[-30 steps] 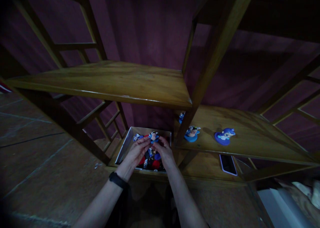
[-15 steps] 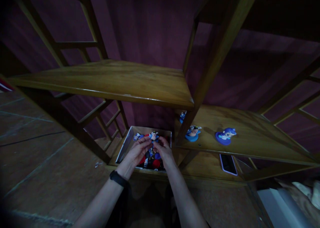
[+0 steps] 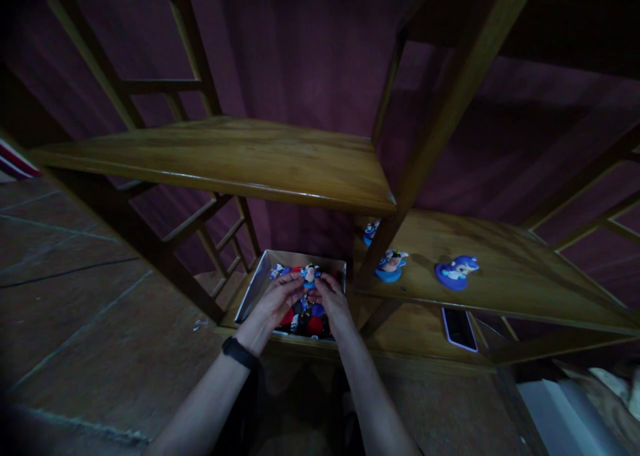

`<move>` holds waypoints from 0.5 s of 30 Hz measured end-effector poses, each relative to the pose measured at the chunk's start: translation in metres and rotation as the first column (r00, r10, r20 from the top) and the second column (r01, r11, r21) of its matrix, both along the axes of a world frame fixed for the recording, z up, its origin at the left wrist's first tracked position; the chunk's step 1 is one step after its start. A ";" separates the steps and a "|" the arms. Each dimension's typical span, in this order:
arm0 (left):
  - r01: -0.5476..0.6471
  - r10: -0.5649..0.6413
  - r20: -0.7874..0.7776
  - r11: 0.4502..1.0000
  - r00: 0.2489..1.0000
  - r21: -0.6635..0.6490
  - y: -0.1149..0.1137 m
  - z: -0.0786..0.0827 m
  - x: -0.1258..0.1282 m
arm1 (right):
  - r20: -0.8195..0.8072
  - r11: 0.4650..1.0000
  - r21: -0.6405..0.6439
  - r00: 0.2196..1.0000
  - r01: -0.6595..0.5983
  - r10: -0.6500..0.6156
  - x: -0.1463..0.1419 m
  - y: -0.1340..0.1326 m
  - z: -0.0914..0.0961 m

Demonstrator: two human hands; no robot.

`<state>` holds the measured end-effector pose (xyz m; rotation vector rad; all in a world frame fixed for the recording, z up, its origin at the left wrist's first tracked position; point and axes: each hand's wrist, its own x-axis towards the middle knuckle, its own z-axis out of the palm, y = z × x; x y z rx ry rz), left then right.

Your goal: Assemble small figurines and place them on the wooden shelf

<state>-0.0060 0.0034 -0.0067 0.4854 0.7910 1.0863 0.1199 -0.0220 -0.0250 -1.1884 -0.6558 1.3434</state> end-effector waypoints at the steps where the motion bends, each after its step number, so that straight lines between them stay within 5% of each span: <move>1: 0.001 -0.001 -0.001 1.000 1.000 -0.004 0.000 0.000 0.000 | 0.000 1.000 -0.002 1.000 -0.001 0.001 0.001 0.000 -0.001; 15: 0.037 -0.037 -0.022 0.999 0.999 -0.006 0.000 -0.002 -0.002 | 0.044 0.998 0.011 0.997 -0.057 0.056 0.002 0.001 0.003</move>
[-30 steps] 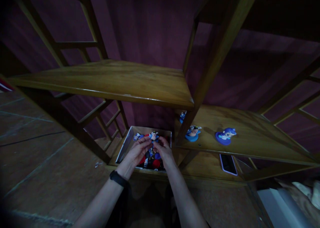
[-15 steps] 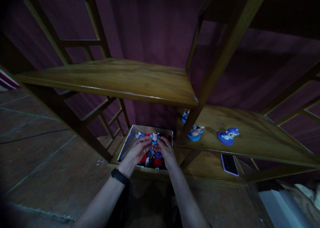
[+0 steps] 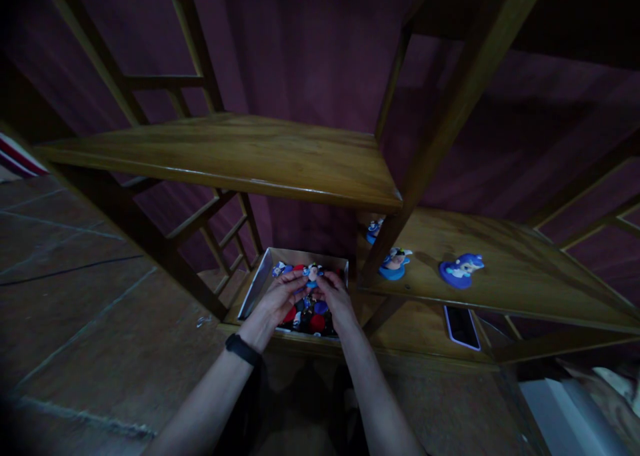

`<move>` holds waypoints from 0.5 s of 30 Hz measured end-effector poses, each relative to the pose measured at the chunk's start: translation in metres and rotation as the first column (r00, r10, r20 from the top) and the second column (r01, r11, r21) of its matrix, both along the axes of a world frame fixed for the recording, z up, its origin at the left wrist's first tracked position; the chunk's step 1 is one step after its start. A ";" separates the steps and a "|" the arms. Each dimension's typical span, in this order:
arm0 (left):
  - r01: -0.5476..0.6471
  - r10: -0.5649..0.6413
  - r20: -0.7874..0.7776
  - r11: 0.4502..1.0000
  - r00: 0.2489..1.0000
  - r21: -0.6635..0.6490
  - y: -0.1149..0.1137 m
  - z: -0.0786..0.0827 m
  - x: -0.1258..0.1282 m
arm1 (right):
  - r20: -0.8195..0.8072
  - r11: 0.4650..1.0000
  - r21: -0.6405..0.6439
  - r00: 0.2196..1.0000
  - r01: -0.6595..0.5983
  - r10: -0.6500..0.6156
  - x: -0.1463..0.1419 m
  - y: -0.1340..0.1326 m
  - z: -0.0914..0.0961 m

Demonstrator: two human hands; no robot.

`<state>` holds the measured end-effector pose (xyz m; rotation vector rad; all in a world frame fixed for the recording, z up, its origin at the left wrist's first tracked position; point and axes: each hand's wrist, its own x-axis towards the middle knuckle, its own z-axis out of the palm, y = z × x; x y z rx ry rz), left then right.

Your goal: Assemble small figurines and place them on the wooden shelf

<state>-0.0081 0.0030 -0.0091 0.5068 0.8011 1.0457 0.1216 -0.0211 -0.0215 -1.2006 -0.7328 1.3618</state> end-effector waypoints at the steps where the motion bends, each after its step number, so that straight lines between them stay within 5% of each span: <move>1: -0.002 0.002 0.000 1.000 1.000 -0.004 0.000 0.000 0.000 | 0.001 1.000 0.006 1.000 0.000 0.000 0.000 0.000 0.000; 15: -0.002 0.002 0.022 1.000 1.000 0.005 0.002 -0.003 0.001 | -0.042 0.999 -0.024 0.998 0.044 -0.045 -0.003 0.000 -0.002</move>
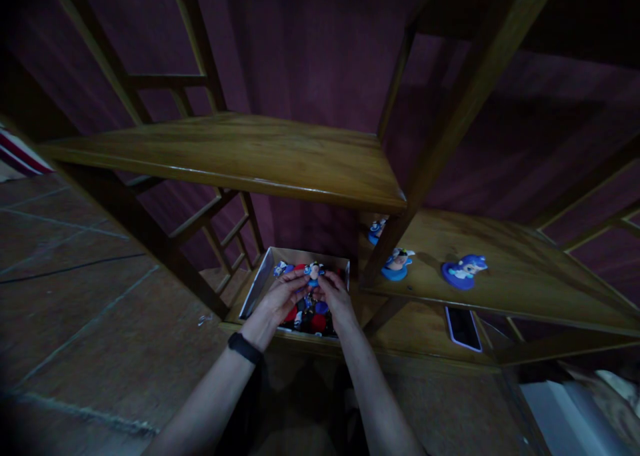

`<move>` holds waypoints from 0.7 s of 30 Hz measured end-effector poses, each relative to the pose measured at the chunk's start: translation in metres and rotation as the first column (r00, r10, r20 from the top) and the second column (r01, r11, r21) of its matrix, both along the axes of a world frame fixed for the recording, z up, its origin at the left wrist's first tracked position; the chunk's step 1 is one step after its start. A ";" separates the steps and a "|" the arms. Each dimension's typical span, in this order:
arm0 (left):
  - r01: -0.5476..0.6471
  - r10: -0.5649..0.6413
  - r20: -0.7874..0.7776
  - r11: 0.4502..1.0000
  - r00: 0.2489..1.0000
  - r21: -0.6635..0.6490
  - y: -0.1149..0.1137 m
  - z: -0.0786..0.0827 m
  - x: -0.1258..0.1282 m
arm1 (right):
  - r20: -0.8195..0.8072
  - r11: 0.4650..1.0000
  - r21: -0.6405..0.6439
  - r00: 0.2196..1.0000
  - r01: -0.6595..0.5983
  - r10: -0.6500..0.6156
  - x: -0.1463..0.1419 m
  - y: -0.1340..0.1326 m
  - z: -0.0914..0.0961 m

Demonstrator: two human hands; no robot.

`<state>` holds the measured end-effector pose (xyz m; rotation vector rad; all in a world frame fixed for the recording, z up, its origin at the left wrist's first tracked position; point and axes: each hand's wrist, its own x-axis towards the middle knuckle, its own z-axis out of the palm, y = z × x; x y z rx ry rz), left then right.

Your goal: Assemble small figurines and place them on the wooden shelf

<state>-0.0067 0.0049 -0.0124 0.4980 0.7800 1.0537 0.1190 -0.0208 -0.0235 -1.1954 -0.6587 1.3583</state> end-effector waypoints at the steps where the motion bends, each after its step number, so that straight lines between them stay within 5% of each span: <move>1: -0.001 0.001 0.002 1.000 1.000 -0.001 0.000 0.001 0.000 | -0.001 1.000 0.002 1.000 0.000 0.000 0.000 0.000 0.000; 21: 0.002 -0.002 0.011 1.000 1.000 0.005 0.001 0.004 -0.002 | 0.073 0.994 0.069 0.995 -0.079 0.074 0.005 -0.005 0.011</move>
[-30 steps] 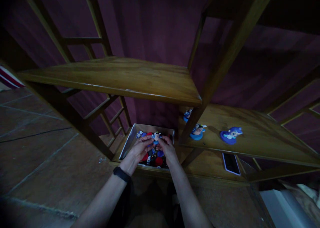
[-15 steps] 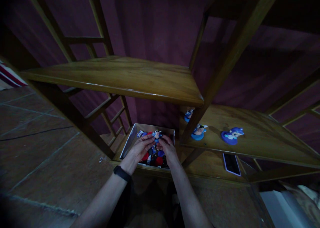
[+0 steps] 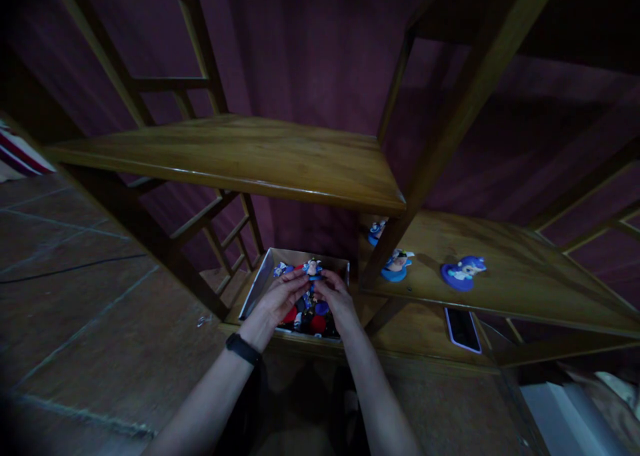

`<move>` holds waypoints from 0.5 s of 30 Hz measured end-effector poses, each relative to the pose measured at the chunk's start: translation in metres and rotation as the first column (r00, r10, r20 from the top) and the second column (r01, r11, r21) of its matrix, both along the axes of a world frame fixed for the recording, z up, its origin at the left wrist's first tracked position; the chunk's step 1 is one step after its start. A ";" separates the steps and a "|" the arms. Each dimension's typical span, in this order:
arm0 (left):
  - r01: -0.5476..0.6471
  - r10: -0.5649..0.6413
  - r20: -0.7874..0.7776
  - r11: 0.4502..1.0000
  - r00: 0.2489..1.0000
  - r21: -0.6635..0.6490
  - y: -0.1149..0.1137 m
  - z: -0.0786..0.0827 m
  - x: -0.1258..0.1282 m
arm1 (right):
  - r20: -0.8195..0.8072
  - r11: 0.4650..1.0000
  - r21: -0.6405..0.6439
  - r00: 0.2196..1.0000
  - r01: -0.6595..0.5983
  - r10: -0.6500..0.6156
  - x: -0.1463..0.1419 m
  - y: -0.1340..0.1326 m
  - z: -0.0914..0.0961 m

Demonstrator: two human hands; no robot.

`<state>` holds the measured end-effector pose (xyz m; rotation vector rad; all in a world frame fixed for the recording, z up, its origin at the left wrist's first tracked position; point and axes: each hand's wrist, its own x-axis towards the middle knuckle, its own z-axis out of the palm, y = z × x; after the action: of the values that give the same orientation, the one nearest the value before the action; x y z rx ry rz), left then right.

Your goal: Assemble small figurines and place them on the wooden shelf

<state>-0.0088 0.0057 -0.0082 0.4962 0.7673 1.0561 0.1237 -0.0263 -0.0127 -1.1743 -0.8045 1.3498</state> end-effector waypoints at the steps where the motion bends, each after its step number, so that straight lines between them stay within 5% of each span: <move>1: -0.008 0.008 0.002 1.000 1.000 -0.009 0.000 0.000 0.000 | 0.012 1.000 0.010 1.000 -0.002 0.002 0.000 0.000 0.000; 15: 0.008 -0.008 0.002 0.994 1.000 -0.105 -0.002 0.003 0.006 | 0.216 0.991 0.091 0.969 0.103 -0.120 -0.001 0.011 -0.009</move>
<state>-0.0025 0.0037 -0.0048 0.4078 0.8149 1.0031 0.1227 -0.0150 -0.0220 -1.3026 -0.9273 1.0981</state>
